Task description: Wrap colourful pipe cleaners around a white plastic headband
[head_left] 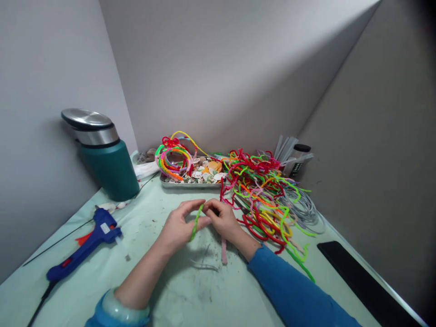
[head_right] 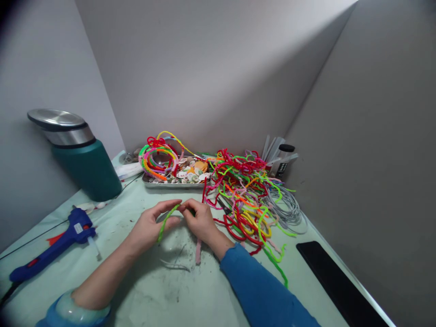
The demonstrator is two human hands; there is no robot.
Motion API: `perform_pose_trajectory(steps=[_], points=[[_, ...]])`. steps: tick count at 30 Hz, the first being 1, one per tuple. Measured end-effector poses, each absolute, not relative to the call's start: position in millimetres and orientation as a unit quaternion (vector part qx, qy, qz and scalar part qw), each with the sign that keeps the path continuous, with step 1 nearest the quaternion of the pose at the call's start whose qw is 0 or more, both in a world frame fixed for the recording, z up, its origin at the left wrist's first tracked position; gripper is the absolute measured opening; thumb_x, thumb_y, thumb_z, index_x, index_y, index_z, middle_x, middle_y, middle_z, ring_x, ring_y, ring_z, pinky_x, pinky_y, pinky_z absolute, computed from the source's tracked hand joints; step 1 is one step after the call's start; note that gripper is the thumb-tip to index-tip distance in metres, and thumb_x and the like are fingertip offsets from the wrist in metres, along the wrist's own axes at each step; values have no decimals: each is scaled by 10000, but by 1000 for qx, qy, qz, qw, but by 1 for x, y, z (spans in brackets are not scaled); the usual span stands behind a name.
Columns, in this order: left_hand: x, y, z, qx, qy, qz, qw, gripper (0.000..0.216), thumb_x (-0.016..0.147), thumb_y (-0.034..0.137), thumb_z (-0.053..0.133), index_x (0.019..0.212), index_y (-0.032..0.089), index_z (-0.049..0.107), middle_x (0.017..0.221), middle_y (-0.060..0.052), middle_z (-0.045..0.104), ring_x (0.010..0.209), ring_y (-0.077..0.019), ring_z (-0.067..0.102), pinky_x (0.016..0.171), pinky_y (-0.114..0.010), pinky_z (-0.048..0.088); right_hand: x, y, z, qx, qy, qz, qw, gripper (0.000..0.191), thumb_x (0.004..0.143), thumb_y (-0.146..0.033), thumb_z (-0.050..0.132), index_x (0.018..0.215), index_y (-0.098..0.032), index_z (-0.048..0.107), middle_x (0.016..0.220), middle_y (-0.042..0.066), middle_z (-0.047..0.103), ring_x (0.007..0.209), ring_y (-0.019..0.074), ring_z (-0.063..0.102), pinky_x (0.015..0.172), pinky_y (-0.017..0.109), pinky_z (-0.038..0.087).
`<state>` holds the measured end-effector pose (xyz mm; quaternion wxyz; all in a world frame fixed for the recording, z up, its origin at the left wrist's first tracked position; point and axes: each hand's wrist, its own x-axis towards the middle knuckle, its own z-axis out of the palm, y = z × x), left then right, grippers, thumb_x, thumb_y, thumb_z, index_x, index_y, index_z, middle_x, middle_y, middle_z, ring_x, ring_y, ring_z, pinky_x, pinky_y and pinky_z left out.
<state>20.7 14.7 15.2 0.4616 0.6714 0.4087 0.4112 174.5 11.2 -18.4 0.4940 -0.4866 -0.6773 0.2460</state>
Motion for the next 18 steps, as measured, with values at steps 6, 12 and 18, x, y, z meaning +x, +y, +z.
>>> perform_pose_trajectory(steps=[6, 12, 18], points=[[20, 16, 14, 562, 410, 446, 563, 610, 787, 600, 342, 983, 108, 643, 918, -145, 678, 1051, -266, 529, 919, -411, 365, 174, 11, -19, -499, -688, 236, 471, 156, 804, -198, 474, 814, -177, 628, 704, 1, 618, 617, 118, 536, 559, 215, 394], [22, 21, 9, 628, 437, 412, 495, 465, 688, 466, 597, 1018, 138, 619, 965, -111, 664, 944, -236, 580, 846, -349, 419, 174, 11, -21, -500, -687, 223, 477, 143, 798, -184, 481, 795, -175, 623, 728, 4, 634, 664, 127, 563, 605, 223, 406], [18, 16, 12, 664, 466, 463, 357, 377, 820, 431, 399, 917, 181, 665, 915, -67, 652, 910, -200, 567, 845, -311, 399, 174, 15, -25, -529, -651, 230, 495, 123, 774, -217, 499, 770, -172, 613, 704, 6, 619, 661, 139, 555, 614, 240, 416]])
